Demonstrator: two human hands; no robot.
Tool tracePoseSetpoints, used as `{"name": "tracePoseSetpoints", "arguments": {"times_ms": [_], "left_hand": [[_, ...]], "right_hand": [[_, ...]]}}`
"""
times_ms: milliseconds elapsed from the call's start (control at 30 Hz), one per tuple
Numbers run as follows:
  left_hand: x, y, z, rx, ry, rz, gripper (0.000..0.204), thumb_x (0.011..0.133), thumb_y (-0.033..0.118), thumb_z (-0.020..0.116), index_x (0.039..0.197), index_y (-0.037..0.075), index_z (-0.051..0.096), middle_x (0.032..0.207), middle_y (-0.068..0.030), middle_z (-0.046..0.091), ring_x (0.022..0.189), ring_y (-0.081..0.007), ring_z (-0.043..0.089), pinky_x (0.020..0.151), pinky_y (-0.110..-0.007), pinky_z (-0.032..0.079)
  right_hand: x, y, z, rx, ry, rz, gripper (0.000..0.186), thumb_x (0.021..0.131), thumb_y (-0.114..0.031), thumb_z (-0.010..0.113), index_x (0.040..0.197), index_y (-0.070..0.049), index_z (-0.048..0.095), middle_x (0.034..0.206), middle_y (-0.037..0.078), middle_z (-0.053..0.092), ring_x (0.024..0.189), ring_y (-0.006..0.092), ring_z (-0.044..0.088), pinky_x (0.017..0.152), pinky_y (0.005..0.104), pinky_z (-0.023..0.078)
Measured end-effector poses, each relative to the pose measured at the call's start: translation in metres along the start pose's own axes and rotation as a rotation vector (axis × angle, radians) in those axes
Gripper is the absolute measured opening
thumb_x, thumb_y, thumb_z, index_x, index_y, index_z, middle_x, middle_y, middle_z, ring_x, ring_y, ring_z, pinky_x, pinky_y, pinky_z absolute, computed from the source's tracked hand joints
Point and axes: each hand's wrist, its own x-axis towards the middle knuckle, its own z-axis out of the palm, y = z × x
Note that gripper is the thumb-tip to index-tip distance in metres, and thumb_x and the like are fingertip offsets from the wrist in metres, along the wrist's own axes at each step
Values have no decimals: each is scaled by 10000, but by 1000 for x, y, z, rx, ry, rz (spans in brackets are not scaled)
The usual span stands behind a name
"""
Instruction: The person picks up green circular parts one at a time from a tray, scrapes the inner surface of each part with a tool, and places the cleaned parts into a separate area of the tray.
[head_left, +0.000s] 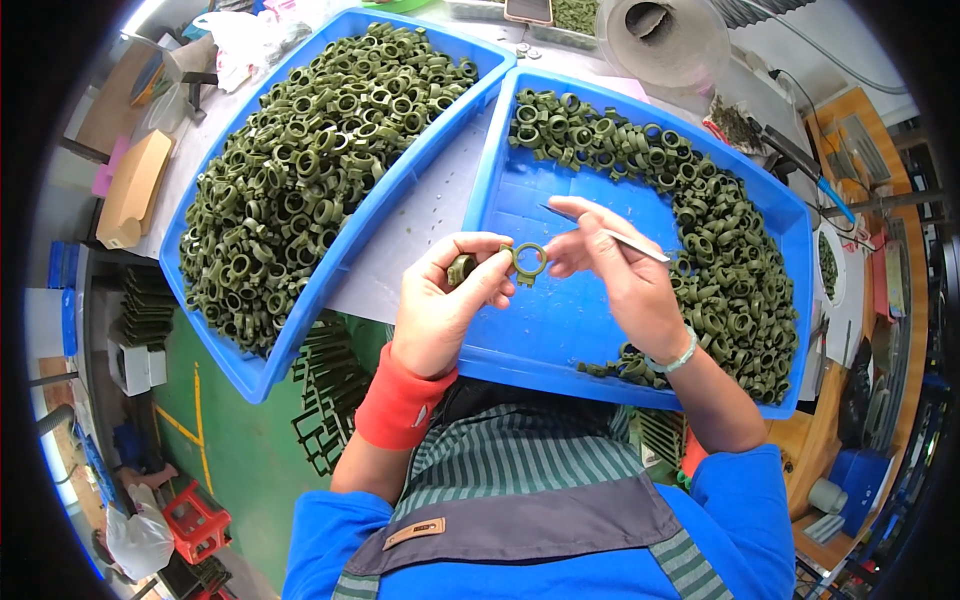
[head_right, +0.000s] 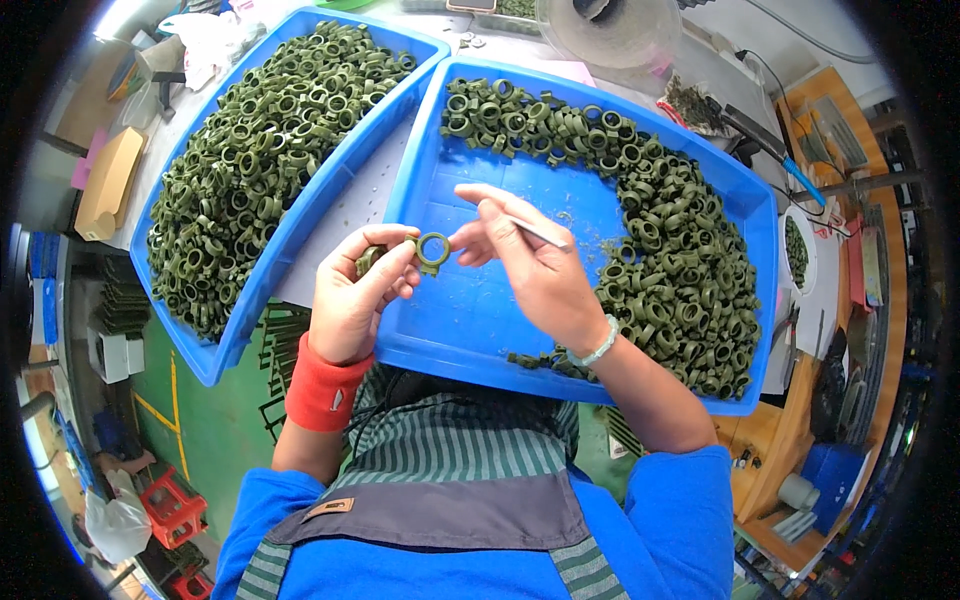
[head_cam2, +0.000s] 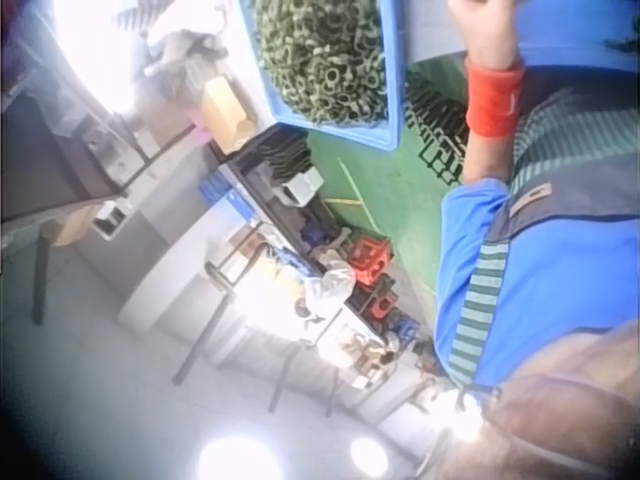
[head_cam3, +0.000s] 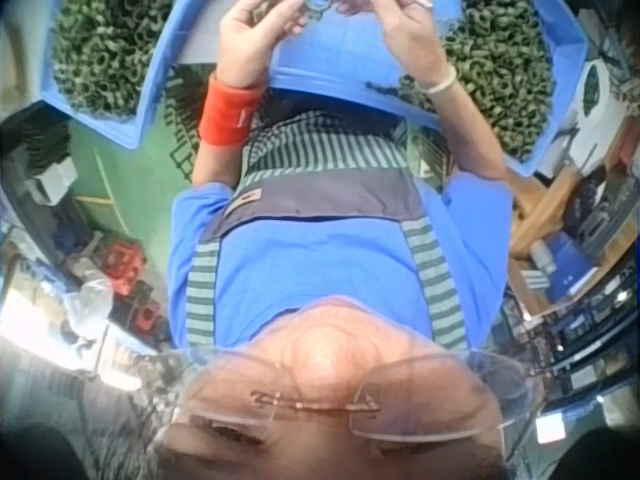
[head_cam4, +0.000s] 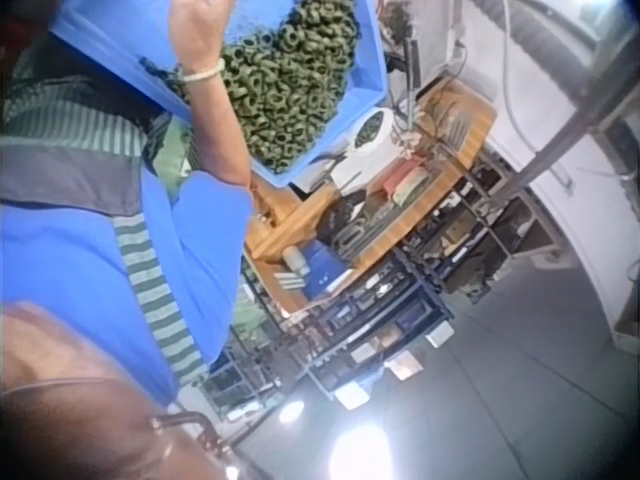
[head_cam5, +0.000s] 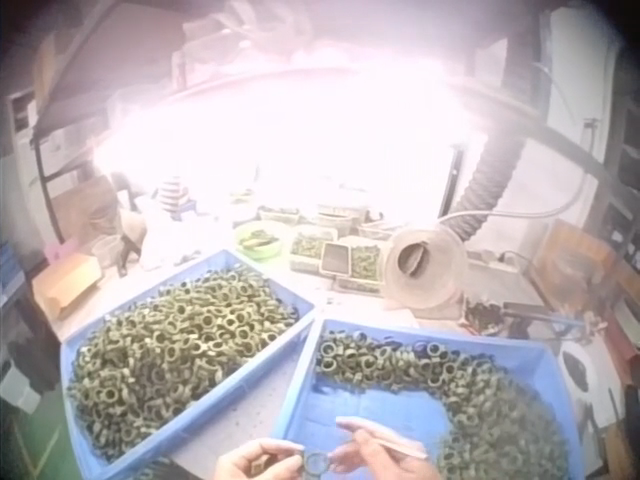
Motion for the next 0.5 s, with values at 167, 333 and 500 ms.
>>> {"name": "tracePoseSetpoints", "arguments": {"times_ms": [167, 333, 500], "left_hand": [[-2, 1, 0, 97, 17, 102, 211, 945, 53, 655, 1136, -36, 647, 909, -70, 681, 757, -103, 651, 675, -227, 538], [-1, 5, -2, 158, 10, 117, 204, 949, 32, 640, 1135, -50, 650, 890, -74, 684, 741, -104, 648, 674, -228, 539], [-2, 8, -2, 149, -25, 117, 219, 955, 30, 629, 1156, -56, 643, 893, -72, 680, 739, -98, 637, 672, -224, 530]], "right_hand": [[2, -13, -9, -33, 31, -227, 311, 1059, -216, 489, 1147, 34, 652, 987, 66, 671, 860, 107, 626, 786, 258, 515], [1, -16, -20, -139, -81, -219, 273, 1051, -188, 504, 1044, 34, 663, 961, 61, 661, 830, 110, 627, 756, 250, 518], [3, -10, -19, -260, -119, -375, 228, 1039, -136, 518, 1018, 43, 657, 962, 80, 662, 799, 118, 636, 698, 250, 528]]}}
